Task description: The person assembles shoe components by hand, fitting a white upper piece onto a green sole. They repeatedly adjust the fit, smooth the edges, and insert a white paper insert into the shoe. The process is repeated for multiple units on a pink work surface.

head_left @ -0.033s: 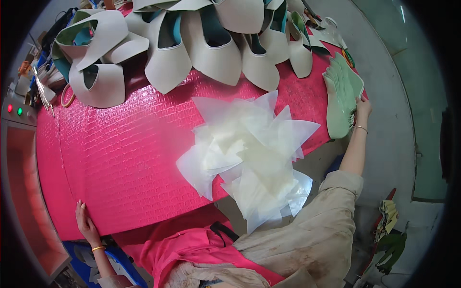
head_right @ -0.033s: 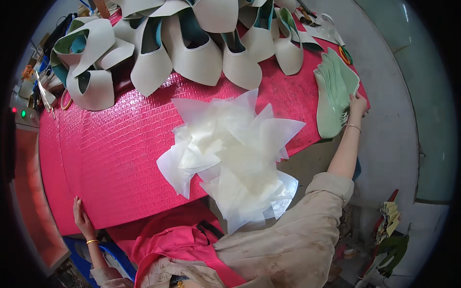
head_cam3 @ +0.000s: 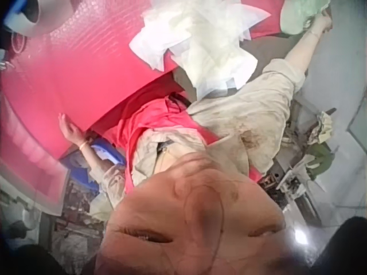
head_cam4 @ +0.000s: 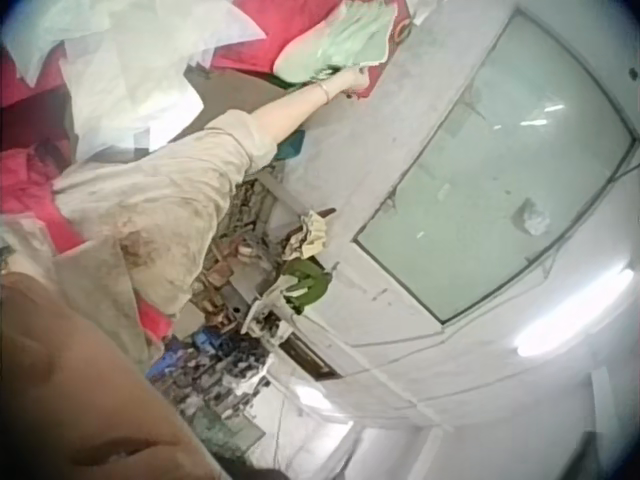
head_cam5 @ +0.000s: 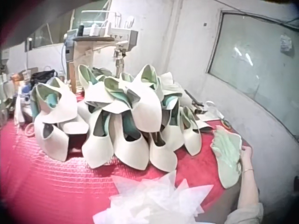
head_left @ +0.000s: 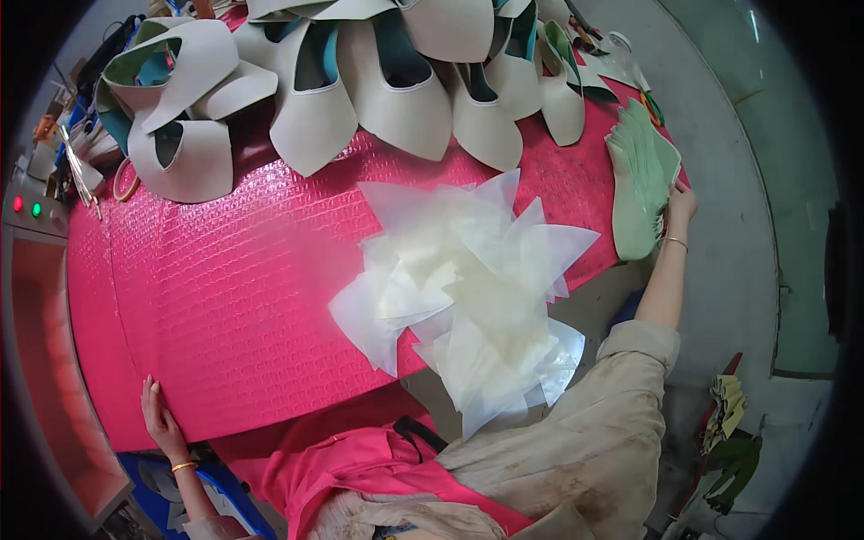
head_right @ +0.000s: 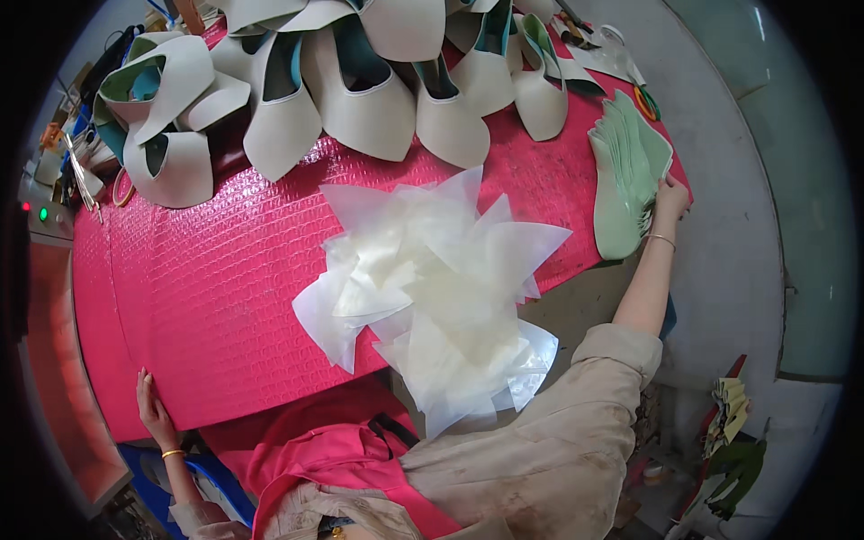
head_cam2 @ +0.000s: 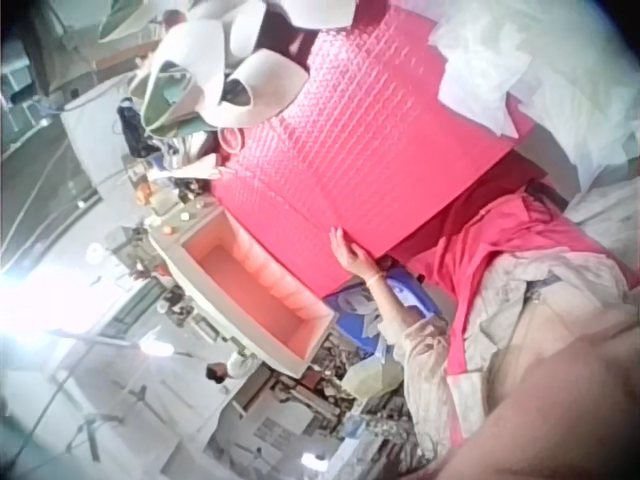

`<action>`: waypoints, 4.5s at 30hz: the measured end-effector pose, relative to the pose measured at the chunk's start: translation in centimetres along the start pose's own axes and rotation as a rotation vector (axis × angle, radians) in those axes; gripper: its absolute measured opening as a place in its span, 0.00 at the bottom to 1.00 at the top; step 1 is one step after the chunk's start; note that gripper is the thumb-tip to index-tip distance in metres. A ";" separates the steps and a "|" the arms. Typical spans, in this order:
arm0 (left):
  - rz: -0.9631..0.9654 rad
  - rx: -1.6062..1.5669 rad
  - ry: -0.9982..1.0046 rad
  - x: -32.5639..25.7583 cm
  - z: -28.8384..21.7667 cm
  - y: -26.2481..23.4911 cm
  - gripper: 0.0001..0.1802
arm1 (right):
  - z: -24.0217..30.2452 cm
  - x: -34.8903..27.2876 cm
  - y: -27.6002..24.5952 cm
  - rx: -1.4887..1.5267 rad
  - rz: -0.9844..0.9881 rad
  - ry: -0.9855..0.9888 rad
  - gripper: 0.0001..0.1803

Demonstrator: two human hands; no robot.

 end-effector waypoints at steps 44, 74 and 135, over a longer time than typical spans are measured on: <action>-0.069 -0.392 -0.049 -1.6 6.0 -4.4 0.13 | 94.8 -76.8 22.6 0.293 0.378 -1.772 0.41; -0.131 -0.469 0.217 18.6 -0.7 -8.9 0.27 | 76.7 -43.6 12.7 0.494 0.473 -1.086 0.18; 0.284 -0.765 -0.067 10.9 -8.1 0.5 0.23 | 32.4 -47.5 -3.4 0.588 1.275 -0.838 0.16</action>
Point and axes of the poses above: each hand's wrist, its own x-axis towards the middle knuckle, its own y-axis out of the palm, z = x × y, the point moved 1 cm from there along x, towards the middle knuckle, and after that the axes turned 9 degrees about z, right-handed, at the moved point
